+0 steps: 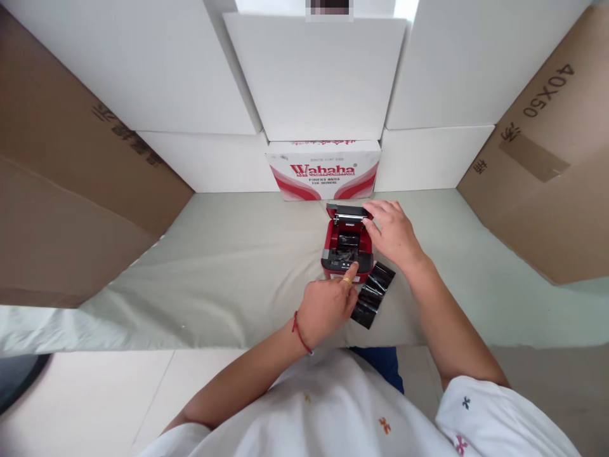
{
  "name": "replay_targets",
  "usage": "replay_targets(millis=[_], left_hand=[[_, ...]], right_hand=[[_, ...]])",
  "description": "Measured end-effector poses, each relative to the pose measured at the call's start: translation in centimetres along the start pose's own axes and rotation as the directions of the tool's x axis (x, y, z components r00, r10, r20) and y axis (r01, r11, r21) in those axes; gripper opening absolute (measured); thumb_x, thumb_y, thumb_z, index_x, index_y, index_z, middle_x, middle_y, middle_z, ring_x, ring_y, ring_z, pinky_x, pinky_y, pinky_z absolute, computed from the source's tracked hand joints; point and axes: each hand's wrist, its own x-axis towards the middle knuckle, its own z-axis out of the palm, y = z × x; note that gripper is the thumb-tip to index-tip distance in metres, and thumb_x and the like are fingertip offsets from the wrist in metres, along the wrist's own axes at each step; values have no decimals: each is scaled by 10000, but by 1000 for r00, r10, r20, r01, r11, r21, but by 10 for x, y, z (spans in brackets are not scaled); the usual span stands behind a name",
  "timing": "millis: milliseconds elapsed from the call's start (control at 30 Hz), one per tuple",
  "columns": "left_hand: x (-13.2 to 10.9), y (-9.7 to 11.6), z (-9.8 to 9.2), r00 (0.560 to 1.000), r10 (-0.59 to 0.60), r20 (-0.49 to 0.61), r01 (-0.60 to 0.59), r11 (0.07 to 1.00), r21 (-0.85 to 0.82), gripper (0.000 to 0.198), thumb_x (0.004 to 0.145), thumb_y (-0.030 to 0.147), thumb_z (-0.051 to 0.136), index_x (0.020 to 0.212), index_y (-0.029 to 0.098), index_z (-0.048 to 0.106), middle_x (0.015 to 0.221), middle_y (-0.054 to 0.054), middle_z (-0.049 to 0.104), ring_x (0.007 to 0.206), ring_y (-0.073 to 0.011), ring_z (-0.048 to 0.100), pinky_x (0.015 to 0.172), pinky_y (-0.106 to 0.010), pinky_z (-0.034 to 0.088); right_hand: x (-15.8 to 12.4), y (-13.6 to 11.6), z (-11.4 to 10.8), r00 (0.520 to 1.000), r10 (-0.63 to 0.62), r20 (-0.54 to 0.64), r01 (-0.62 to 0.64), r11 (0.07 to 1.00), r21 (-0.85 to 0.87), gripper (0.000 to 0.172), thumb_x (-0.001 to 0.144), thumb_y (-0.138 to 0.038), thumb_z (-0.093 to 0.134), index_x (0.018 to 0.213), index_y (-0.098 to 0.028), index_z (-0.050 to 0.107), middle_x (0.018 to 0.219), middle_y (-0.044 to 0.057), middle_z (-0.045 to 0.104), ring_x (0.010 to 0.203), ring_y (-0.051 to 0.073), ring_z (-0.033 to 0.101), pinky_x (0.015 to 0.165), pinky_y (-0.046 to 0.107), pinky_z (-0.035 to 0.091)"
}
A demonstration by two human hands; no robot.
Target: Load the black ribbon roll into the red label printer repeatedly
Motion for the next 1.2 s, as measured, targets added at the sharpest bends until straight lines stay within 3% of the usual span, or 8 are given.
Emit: replay_targets(millis=[200, 300, 500, 667, 800, 1000, 1200], left_hand=[[2, 4, -6, 995, -97, -4, 97, 995, -14, 700, 1100, 381, 457, 1737, 177, 249, 939, -105, 835, 830, -276, 820, 671, -329, 541], [4, 5, -6, 991, -131, 40, 130, 991, 44, 686, 1089, 346, 470, 1727, 171, 290, 910, -124, 830, 798, -286, 822, 677, -339, 554], [-5, 14, 0, 992, -89, 92, 85, 995, 42, 695, 1104, 344, 449, 1738, 138, 256, 898, -140, 826, 790, -293, 823, 664, -354, 560], [-11, 18, 8, 995, -71, 68, 68, 997, 33, 688, 1097, 321, 446, 1734, 130, 270, 918, -133, 821, 773, -281, 814, 626, -343, 532], [-10, 18, 8, 998, -46, 53, 46, 999, 5, 659, 1088, 312, 450, 1714, 146, 327, 936, -153, 809, 786, -281, 812, 621, -330, 517], [-7, 16, 1, 997, -10, 74, 12, 999, -31, 635, 1065, 271, 461, 1692, 215, 379, 945, -145, 800, 773, -280, 795, 614, -329, 516], [-4, 15, -2, 993, 23, 117, -20, 999, -34, 637, 1060, 218, 435, 1694, 191, 397, 902, -153, 788, 797, -297, 797, 604, -347, 517]], right_hand=[[-5, -5, -5, 999, -12, 31, 11, 1000, 23, 420, 1061, -333, 540, 1396, -182, 744, 1363, 135, 777, 1263, 339, 646, 1127, 561, 534], [-6, -5, -6, 999, -13, 40, 12, 1000, 26, 406, 1062, -326, 545, 1376, -181, 757, 1356, 134, 780, 1247, 344, 644, 1112, 571, 542], [-8, -16, -5, 996, -35, 77, 36, 999, -13, 377, 1056, -283, 530, 1296, -162, 795, 1257, 153, 787, 1165, 339, 646, 1052, 547, 571], [-14, -28, -3, 979, -81, 187, 90, 995, -40, 465, 978, -87, 472, 1313, -155, 788, 1268, 151, 751, 1097, 304, 646, 1002, 484, 591], [-21, -27, -3, 944, -115, 309, 123, 992, -7, 521, 951, -47, 449, 1309, -194, 798, 1248, 131, 747, 1094, 280, 652, 990, 445, 591], [-25, -25, -7, 854, -136, 502, 157, 988, 0, 511, 908, -30, 502, 1293, -180, 803, 1248, 132, 753, 1047, 261, 674, 911, 397, 580], [-18, -41, -13, 793, -116, 598, 205, 975, -82, 368, 880, -37, 612, 1163, -167, 807, 1064, 113, 734, 919, 256, 623, 815, 379, 531]])
